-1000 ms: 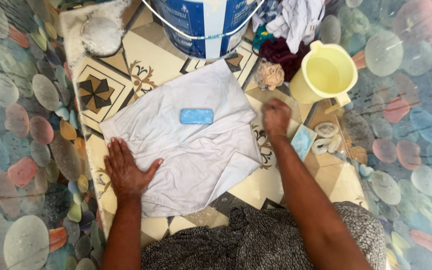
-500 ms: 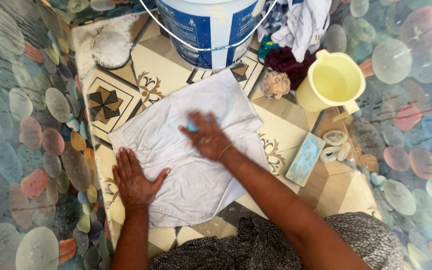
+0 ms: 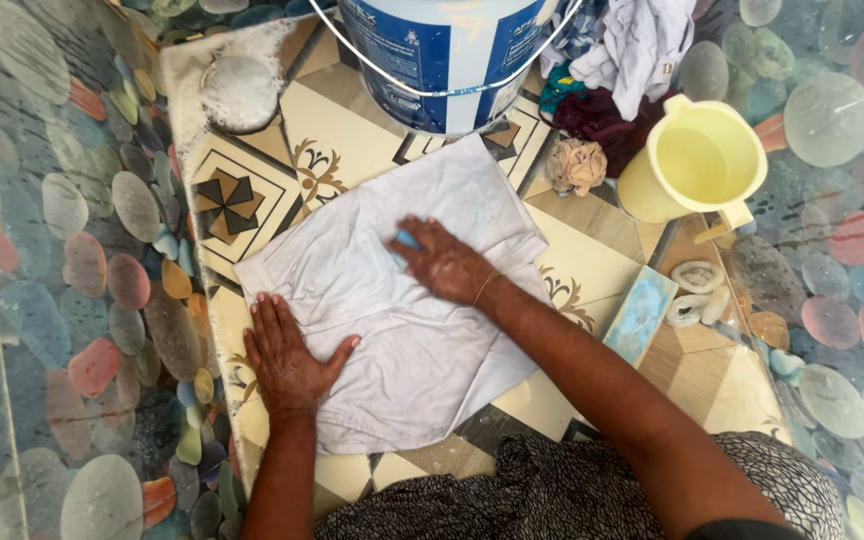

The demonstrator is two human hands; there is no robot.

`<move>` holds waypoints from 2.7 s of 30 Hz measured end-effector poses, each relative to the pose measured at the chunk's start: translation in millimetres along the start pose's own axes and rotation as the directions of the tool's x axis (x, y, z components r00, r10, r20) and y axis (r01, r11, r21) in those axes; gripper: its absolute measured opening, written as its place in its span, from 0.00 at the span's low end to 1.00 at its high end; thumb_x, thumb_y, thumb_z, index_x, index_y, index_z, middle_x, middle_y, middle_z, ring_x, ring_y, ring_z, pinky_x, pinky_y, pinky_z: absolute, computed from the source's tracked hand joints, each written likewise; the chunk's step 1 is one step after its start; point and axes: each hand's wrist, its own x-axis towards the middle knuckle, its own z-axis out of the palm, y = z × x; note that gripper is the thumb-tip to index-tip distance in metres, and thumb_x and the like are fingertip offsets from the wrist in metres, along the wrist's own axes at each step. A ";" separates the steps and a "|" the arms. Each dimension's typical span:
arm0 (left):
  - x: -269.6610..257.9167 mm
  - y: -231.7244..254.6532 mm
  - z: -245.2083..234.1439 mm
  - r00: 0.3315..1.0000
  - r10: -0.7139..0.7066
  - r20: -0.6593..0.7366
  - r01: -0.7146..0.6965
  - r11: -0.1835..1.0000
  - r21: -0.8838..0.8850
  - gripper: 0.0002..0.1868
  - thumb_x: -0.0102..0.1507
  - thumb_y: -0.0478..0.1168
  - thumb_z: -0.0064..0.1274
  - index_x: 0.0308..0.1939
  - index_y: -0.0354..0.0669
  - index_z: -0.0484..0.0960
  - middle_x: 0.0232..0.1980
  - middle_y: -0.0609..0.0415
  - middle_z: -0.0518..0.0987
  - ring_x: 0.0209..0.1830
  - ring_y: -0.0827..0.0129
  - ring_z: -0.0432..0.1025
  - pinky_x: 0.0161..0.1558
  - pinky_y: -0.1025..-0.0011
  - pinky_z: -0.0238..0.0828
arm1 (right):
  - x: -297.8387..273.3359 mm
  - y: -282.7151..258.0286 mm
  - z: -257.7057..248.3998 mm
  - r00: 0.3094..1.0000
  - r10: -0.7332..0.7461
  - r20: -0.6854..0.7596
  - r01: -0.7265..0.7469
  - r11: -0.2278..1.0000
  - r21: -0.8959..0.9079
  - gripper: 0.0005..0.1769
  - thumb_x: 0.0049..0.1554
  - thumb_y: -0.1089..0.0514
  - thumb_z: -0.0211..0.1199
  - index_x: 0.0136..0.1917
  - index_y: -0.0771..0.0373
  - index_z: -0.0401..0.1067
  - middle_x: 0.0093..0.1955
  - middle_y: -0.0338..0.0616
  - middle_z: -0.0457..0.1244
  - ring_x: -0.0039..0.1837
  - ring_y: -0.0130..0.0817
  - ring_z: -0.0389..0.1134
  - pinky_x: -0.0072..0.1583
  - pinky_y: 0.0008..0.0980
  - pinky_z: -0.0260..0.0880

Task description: The person washes clothing by hand in a bucket and scrubs a garment with a bar of soap on the floor.

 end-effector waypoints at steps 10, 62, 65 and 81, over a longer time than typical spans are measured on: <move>0.1 1.4 -5.8 1.000 -0.011 0.010 0.011 1.000 0.005 0.71 0.52 0.84 0.41 0.78 0.27 0.47 0.82 0.35 0.45 0.84 0.50 0.38 0.77 0.47 0.34 | 8.4 -8.1 -50.6 0.981 0.145 -0.126 -0.165 0.972 -0.168 0.28 0.64 0.55 0.45 0.76 0.63 0.59 0.79 0.61 0.50 0.80 0.53 0.50 0.79 0.48 0.46; 6.5 -4.8 6.7 1.000 -0.003 -0.017 0.003 1.000 0.017 0.69 0.54 0.85 0.38 0.79 0.30 0.48 0.84 0.38 0.44 0.85 0.52 0.36 0.78 0.46 0.33 | 84.0 14.4 37.7 0.781 0.085 -0.618 -0.211 0.968 -0.134 0.20 0.63 0.64 0.52 0.68 0.69 0.68 0.67 0.63 0.61 0.72 0.58 0.57 0.75 0.50 0.56; 8.7 -7.0 8.6 1.000 -0.012 -0.011 0.012 1.000 0.017 0.70 0.54 0.86 0.36 0.78 0.30 0.48 0.84 0.39 0.43 0.85 0.52 0.36 0.77 0.47 0.33 | 36.3 48.4 -14.2 0.712 0.253 -0.655 -0.324 0.946 0.013 0.28 0.57 0.67 0.58 0.71 0.67 0.66 0.70 0.60 0.57 0.73 0.60 0.57 0.75 0.49 0.57; 11.7 -4.0 -2.8 0.997 -0.043 0.061 0.044 0.999 -0.008 0.72 0.52 0.88 0.36 0.79 0.31 0.45 0.83 0.38 0.42 0.84 0.53 0.35 0.77 0.48 0.34 | -108.0 -89.7 -19.0 0.872 0.390 -0.297 -0.334 0.916 0.222 0.41 0.43 0.54 0.63 0.71 0.55 0.63 0.60 0.55 0.62 0.58 0.55 0.68 0.60 0.49 0.71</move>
